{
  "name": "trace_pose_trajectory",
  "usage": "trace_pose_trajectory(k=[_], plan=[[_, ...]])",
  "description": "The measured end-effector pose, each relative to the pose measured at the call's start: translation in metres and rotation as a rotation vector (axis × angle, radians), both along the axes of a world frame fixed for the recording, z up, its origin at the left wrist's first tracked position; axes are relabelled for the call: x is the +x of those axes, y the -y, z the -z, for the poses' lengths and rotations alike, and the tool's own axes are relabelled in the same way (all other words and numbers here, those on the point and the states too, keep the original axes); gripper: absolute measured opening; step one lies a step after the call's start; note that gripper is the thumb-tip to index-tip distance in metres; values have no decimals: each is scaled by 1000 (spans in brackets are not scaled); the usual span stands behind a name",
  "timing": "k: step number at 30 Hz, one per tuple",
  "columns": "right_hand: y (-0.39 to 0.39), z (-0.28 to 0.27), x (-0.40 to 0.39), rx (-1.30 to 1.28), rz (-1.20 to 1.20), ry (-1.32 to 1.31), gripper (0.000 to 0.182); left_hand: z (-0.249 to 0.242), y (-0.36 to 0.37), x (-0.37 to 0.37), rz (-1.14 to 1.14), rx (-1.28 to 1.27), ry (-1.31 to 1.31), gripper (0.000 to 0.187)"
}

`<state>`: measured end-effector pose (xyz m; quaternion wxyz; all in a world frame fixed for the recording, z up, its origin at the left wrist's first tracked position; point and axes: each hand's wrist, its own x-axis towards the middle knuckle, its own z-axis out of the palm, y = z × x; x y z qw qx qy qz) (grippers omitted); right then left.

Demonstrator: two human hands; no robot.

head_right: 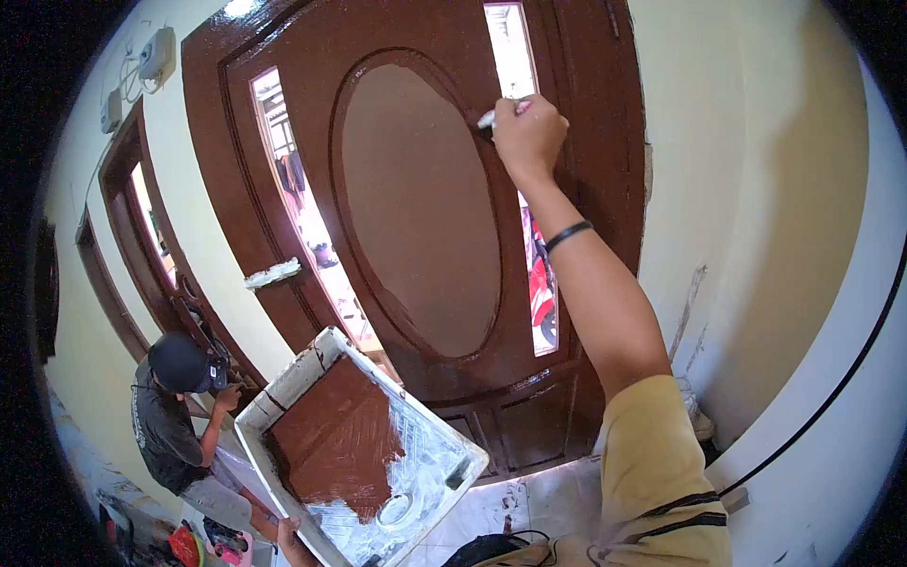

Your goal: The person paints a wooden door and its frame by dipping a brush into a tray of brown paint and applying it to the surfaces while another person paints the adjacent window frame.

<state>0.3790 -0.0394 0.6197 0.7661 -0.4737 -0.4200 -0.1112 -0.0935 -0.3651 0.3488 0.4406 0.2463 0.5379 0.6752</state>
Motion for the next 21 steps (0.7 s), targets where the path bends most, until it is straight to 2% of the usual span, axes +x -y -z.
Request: trace_pose_trajectory(k=[2, 5, 7, 9, 12, 15, 16, 19, 21], plan=[[1, -2, 1, -13, 55, 58, 26, 6, -1, -3, -6, 6, 33, 48], [-14, -30, -10, 217, -56, 116, 26, 4, -3, 2, -73, -74, 71, 47], [-36, -54, -25, 313, -296, 127, 25, 11, -3, -3, -21, -37, 39, 45], [-46, -78, -44, 315, -416, 183, 24, 12, -3, -2, -14, -30, 17, 43], [-53, -105, -68, 351, -334, 322, 23, 9, -2, 5, -29, -33, -1, 40], [-46, -109, -66, 293, -130, 359, 23, 12, 0, 7, -43, -5, 32, 40], [-49, -106, -59, 309, -36, 338, 23, 10, 1, 8, -45, -17, 25, 40], [-45, -85, -31, 241, -83, 159, 24, 5, 3, 11, -48, -51, 5, 41], [-30, -61, -14, 250, 58, 154, 24, 5, 3, 8, -54, -63, -11, 42]])
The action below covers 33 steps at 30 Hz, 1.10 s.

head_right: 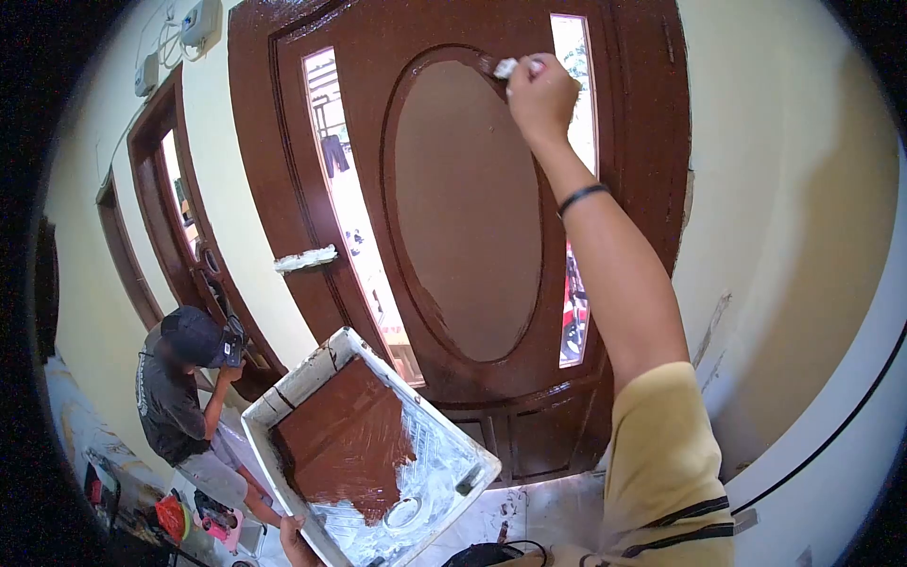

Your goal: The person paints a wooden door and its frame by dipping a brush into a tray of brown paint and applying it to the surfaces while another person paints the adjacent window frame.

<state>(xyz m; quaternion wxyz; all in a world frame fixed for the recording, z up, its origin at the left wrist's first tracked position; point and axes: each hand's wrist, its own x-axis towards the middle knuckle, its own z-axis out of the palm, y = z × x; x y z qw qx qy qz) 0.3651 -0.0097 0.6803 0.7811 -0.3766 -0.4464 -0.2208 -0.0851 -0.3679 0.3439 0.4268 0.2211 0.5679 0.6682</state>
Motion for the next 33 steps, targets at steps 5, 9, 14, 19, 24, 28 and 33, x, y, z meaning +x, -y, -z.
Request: trace_pose_trajectory(k=[5, 9, 14, 19, 24, 28, 33], plan=[[20, 51, 44, -204, 13, -19, 26, 6, -1, -6, 33, 25, 21, 44], [55, 42, 51, -285, 60, -11, 25, 16, -4, -12, 59, 76, 37, 47], [77, -6, 44, -147, -136, 125, 24, 15, -5, -12, 82, 72, 27, 48], [67, -57, 49, -38, -379, 276, 25, 25, -7, -18, 144, 127, 84, 50], [75, -78, 46, -52, -293, 308, 23, 12, -11, -4, 70, 131, 34, 46], [79, -83, 46, -48, -448, 229, 24, 15, -10, -8, 129, 123, 43, 44], [87, -83, 54, -52, -610, 136, 28, 15, -11, -3, 108, 141, 47, 44]])
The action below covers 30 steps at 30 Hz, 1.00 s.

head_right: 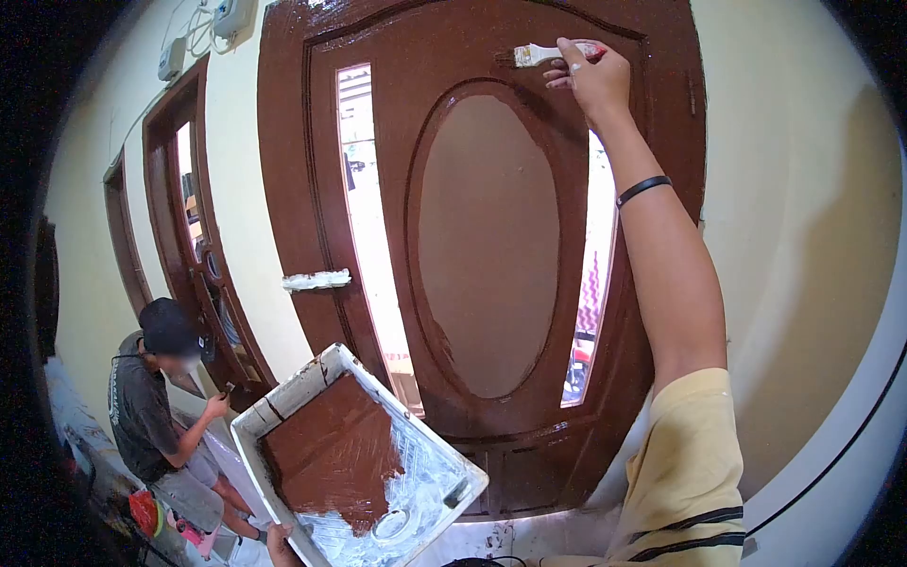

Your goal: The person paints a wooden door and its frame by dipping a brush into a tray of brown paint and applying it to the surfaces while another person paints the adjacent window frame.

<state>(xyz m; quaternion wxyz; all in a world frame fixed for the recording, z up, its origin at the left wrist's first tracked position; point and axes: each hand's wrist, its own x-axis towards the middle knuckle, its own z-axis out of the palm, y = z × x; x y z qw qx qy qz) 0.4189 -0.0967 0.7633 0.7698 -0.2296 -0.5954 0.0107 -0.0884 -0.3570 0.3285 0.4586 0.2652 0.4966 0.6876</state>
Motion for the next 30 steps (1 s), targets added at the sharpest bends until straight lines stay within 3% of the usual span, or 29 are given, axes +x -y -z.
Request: trace_pose_trajectory(k=[8, 12, 20, 25, 26, 30], plan=[[7, -7, 6, 129, 206, 17, 23, 11, 0, -2, -5, 19, 74, 47], [7, -28, 12, 275, 433, 70, 23, 23, -1, -3, -9, 49, 95, 49], [-16, -47, -11, 544, 806, 349, 24, 29, -2, -4, -1, 46, 47, 43], [-52, 2, -31, 541, 1016, 783, 28, 16, 2, 6, -18, 62, 19, 41], [-41, 16, -42, 560, 952, 835, 23, 13, 2, 8, -47, 44, 19, 41], [-11, 28, -71, 323, 402, 446, 17, 10, 4, 11, -70, 26, -11, 42]])
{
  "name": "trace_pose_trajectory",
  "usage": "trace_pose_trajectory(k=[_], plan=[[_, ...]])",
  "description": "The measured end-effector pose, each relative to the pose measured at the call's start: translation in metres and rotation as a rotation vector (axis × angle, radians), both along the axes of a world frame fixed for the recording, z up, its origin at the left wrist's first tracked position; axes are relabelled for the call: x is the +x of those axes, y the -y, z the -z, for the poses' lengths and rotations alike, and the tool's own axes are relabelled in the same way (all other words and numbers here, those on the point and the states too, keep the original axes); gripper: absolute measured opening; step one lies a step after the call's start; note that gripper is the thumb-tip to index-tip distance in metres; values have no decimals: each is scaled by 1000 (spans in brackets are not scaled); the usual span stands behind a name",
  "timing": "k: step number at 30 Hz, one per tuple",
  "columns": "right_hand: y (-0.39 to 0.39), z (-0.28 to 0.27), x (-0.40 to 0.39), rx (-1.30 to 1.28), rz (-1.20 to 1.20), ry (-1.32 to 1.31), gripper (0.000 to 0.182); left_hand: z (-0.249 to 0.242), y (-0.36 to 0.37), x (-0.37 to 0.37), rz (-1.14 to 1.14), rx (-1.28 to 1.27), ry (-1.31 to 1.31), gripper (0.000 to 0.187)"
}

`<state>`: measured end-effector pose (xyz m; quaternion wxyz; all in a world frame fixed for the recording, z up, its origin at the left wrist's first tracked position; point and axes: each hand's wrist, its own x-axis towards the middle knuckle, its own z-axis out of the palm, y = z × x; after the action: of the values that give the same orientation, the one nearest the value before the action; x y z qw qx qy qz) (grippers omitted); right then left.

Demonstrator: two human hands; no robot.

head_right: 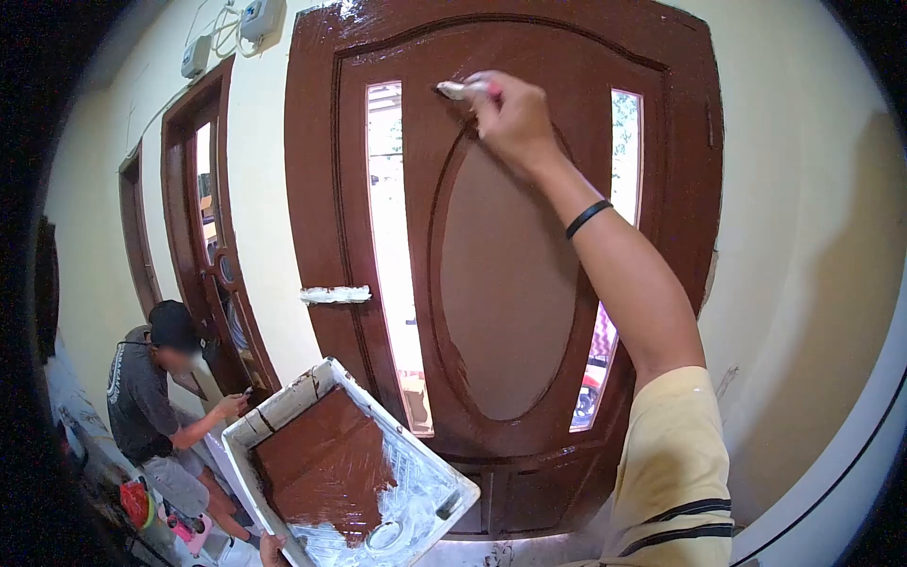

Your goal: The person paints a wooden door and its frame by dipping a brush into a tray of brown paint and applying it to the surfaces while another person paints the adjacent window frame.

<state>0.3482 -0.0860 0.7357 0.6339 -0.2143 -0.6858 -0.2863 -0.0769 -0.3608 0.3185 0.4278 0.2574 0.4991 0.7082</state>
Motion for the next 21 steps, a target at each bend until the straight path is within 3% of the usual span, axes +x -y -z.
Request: trace_pose_trajectory(k=[3, 5, 7, 10, 12, 15, 19, 20, 21], plan=[[-22, -49, 36, -379, -307, -183, 18, -4, 2, 5, -19, 11, -7, 41], [-23, -83, 64, -338, -183, -273, 18, -3, 2, 7, -28, 19, 4, 40], [-25, -111, 97, 39, 77, -321, 17, 4, 3, 2, -1, 9, 10, 40], [-11, -97, 92, 281, 349, -235, 20, 6, 5, -2, 7, -14, -2, 40], [-23, -63, 73, 339, 435, -17, 15, 0, 6, -1, -1, -21, 6, 41], [-30, -14, 39, 243, 378, 299, 17, -4, 5, 0, -12, -32, 19, 43], [-33, -22, 22, -236, -107, 17, 18, -15, 8, 4, -33, -79, -7, 46], [-49, -43, 34, -240, -114, -54, 19, -13, 8, 1, -30, -75, -7, 46], [-49, -62, 47, -157, 52, -126, 18, -8, 6, -3, -19, -72, -5, 46]])
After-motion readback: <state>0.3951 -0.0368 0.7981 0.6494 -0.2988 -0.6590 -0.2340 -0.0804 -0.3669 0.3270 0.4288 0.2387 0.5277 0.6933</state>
